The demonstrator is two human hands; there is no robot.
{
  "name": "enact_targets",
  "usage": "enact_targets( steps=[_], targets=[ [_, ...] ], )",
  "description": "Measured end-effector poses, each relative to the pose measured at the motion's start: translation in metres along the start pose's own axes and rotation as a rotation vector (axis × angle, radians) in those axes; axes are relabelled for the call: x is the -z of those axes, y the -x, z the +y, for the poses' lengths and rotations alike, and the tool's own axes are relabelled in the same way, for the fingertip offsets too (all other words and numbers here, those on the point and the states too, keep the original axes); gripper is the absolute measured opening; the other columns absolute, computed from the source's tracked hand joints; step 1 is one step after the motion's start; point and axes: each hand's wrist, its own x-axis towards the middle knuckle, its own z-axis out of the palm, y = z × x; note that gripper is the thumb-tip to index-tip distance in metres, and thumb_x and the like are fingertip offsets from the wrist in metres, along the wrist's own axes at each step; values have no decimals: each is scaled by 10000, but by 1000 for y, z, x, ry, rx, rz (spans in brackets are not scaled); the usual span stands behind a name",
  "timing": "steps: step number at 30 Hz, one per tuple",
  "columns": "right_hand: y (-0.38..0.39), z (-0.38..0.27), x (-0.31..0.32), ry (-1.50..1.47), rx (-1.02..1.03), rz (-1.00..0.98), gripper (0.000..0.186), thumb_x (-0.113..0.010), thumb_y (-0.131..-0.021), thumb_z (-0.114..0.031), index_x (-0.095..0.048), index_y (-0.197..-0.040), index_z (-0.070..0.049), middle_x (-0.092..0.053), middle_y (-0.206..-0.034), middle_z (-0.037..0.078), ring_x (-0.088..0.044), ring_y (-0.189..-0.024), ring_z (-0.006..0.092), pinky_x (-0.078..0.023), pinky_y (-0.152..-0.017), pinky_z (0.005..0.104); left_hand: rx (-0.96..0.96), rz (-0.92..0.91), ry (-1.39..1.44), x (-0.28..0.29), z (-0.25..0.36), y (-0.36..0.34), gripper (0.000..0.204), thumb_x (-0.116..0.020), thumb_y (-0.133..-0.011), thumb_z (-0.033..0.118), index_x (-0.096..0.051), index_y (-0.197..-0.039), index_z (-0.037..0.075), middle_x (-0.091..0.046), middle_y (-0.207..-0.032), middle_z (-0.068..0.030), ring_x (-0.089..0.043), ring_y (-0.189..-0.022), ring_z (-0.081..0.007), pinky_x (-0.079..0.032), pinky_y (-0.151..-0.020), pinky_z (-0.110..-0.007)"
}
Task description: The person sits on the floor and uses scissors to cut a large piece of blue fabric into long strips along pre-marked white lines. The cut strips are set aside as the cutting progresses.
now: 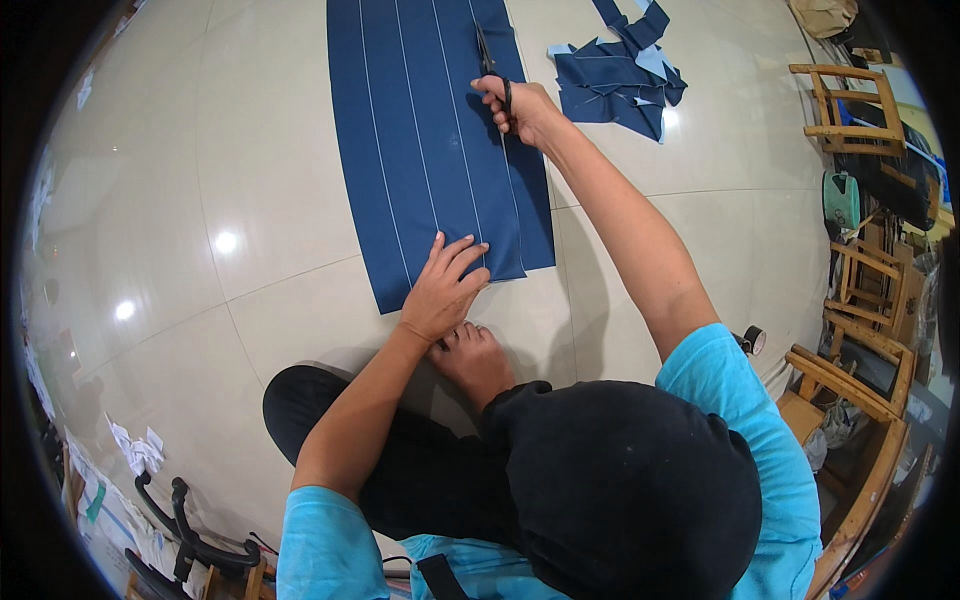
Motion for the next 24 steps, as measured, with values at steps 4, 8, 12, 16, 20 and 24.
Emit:
enact_targets(
  steps=[4,8,12,16,20,24],
  targets=[
    [0,0,-3,-4,-7,8,355,-903,-778,-315,-655,-794,-61,-560,-705,7,-475,-554,93,-371,-476,247,6,-11,2,0,-1,1,179,-707,-928,161,-650,-1095,130,-584,-1432,-80,-487,-1413,-330,-291,-1248,-625],
    [-2,-2,-3,-3,-4,12,336,-905,-785,-284,-657,-792,-58,-572,-711,9,-478,-544,88,-374,-467,238,5,-10,12,1,0,0,179,-704,-931,162,-649,-1098,130,-582,-1433,-80,-484,-1414,-331,-287,-1250,-627],
    [-2,-2,-3,5,-1,9,303,-897,-803,-245,-659,-787,-59,-582,-712,6,-486,-525,81,-375,-450,225,4,11,31,2,2,-1,167,-713,-899,115,-634,-1046,100,-592,-1419,-97,-490,-1417,-341,-282,-1245,-643],
    [-4,-2,-4,9,-1,5,282,-886,-818,-225,-660,-785,-59,-583,-707,4,-490,-514,79,-372,-439,220,8,-16,-2,1,1,-1,176,-706,-928,163,-651,-1091,125,-582,-1428,-84,-483,-1414,-332,-288,-1248,-631],
    [-4,-2,-2,0,-6,-3,297,-885,-803,-216,-645,-777,-43,-589,-697,21,-491,-514,86,-395,-436,242,2,-13,7,1,0,-1,168,-702,-927,159,-653,-1084,124,-583,-1427,-87,-484,-1409,-335,-288,-1246,-637],
    [-4,-5,-2,0,-22,-6,365,-909,-785,-322,-646,-795,-69,-550,-698,2,-468,-531,90,-379,-465,242,-1,-13,9,0,0,-1,159,-692,-932,161,-649,-1080,122,-584,-1425,-89,-484,-1408,-340,-289,-1242,-645]
  ],
)
